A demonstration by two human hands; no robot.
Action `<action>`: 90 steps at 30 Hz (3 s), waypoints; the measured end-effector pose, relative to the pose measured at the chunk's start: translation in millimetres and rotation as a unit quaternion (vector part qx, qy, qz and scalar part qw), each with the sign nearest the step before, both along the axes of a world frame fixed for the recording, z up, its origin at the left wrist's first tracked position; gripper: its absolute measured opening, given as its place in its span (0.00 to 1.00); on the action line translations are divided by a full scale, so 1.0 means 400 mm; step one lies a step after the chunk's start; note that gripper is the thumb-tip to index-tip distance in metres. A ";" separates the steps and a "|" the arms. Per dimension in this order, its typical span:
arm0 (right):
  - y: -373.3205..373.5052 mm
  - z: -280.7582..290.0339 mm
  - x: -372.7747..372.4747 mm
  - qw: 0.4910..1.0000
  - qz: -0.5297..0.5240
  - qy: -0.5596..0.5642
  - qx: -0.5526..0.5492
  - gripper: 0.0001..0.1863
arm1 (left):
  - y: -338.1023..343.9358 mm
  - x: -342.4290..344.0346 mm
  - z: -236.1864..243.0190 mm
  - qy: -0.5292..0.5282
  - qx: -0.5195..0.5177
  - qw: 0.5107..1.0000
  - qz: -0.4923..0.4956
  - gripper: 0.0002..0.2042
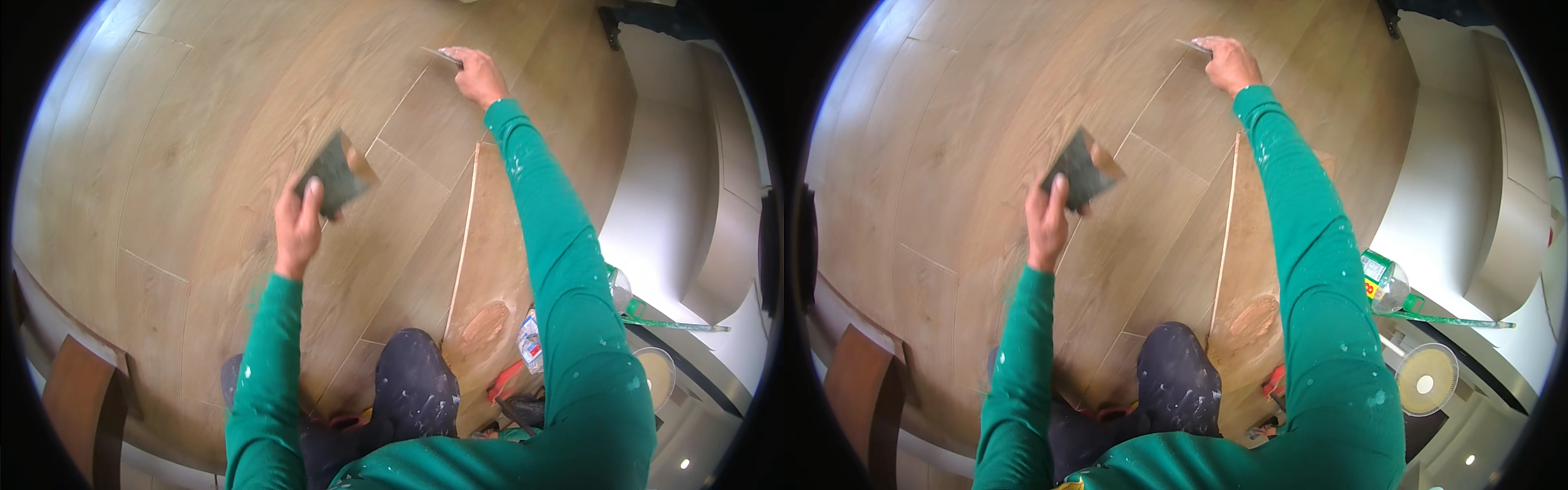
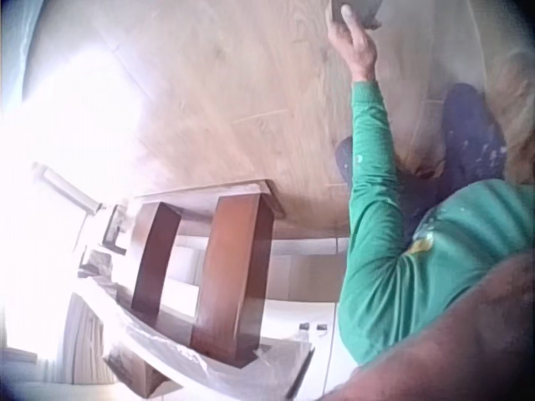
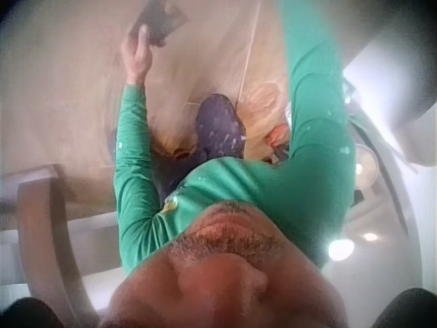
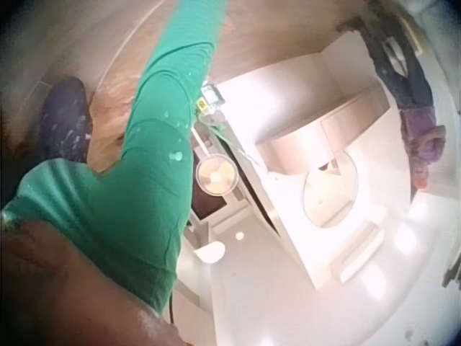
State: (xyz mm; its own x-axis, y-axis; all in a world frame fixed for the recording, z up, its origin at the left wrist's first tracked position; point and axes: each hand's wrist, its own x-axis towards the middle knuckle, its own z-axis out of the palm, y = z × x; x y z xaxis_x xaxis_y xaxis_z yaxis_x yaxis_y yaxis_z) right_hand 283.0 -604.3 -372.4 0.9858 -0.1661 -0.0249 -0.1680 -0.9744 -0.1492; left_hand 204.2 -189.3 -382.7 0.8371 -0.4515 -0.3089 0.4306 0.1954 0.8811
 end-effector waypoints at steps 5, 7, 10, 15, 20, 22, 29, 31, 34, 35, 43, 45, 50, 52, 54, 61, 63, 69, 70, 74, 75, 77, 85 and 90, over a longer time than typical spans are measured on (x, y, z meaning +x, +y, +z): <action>0.017 -0.024 -0.008 0.995 0.102 0.007 0.004 0.30 | 0.152 -0.208 0.046 0.103 0.022 0.993 -0.053 0.17; 0.020 -0.053 -0.073 0.994 0.107 -0.028 -0.015 0.30 | 0.169 -0.249 0.025 0.131 0.019 0.989 -0.058 0.17; -0.025 -0.027 -0.050 0.987 0.156 0.037 -0.016 0.32 | 0.161 -0.260 -0.029 0.141 0.014 0.984 -0.108 0.17; 0.011 -0.035 -0.026 0.983 0.182 -0.025 -0.012 0.30 | 0.141 -0.295 -0.083 0.130 0.026 0.981 -0.142 0.17; 0.038 -0.024 -0.084 0.985 0.170 0.022 0.013 0.30 | 0.154 -0.265 -0.079 0.123 0.014 0.983 -0.135 0.17; 0.062 -0.025 -0.080 0.987 0.152 -0.019 0.038 0.30 | 0.148 -0.262 -0.072 0.125 0.008 0.984 -0.130 0.17; 0.095 -0.030 -0.083 0.995 0.064 0.037 0.060 0.30 | 0.153 -0.268 -0.091 0.091 0.023 0.986 -0.135 0.18; 0.070 0.010 0.027 0.996 -0.071 0.046 0.025 0.28 | 0.156 -0.275 -0.086 0.090 0.026 0.986 -0.138 0.18; -0.060 -0.007 0.149 0.983 -0.166 0.073 -0.036 0.27 | 0.140 -0.268 -0.086 0.079 0.016 0.987 -0.140 0.18; -0.048 -0.028 0.148 0.982 -0.169 0.079 -0.044 0.27 | 0.145 -0.269 -0.086 0.087 0.016 0.987 -0.137 0.18; 0.277 -0.085 -0.084 0.997 -0.071 -0.023 0.007 0.23 | 0.161 -0.279 -0.117 0.090 0.002 0.994 -0.063 0.18; 0.325 -0.039 -0.126 0.997 -0.069 0.016 0.040 0.22 | 0.170 -0.263 -0.097 0.105 0.008 0.994 -0.042 0.18; 0.365 0.120 -0.245 0.877 -0.251 0.111 0.395 0.15 | 0.134 -0.194 0.041 0.034 -0.009 0.998 0.059 0.17; 0.432 0.207 -0.327 0.646 -0.398 0.059 0.649 0.15 | 0.112 -0.167 0.080 -0.079 0.028 0.994 0.071 0.16; 0.510 0.294 -0.395 0.505 -0.448 0.035 0.737 0.15 | 0.085 -0.134 0.123 -0.204 0.059 0.975 0.057 0.17; 0.591 0.420 -0.436 0.366 -0.461 -0.006 0.808 0.14 | 0.048 -0.078 0.226 -0.496 0.102 0.861 -0.052 0.24; 0.576 0.445 -0.450 0.371 -0.449 -0.022 0.812 0.15 | 0.068 -0.074 0.218 -0.485 0.142 0.859 -0.078 0.21; 0.318 0.302 -0.351 0.732 -0.253 -0.021 0.632 0.18 | 0.141 -0.083 0.024 0.126 0.028 0.990 -0.061 0.12; 0.239 0.230 -0.322 0.843 -0.197 0.013 0.500 0.17 | 0.167 -0.076 -0.033 0.130 0.045 0.988 -0.073 0.13; 0.129 0.112 -0.154 0.984 0.044 0.001 0.174 0.20 | 0.223 -0.061 -0.093 0.169 0.080 0.980 -0.074 0.15; 0.103 0.086 -0.140 0.987 0.109 -0.022 0.120 0.22 | 0.210 -0.062 -0.104 0.164 0.087 0.979 -0.078 0.15; 0.090 0.060 -0.100 0.986 0.156 0.002 0.053 0.23 | 0.212 -0.055 -0.117 0.153 0.111 0.979 -0.078 0.15; 0.094 0.011 -0.143 0.972 0.217 0.086 -0.014 0.26 | 0.214 -0.073 -0.117 0.120 0.155 0.978 -0.071 0.17; 0.092 0.008 -0.121 0.979 0.204 0.014 -0.020 0.25 | 0.201 -0.072 -0.133 0.114 0.156 0.979 -0.069 0.16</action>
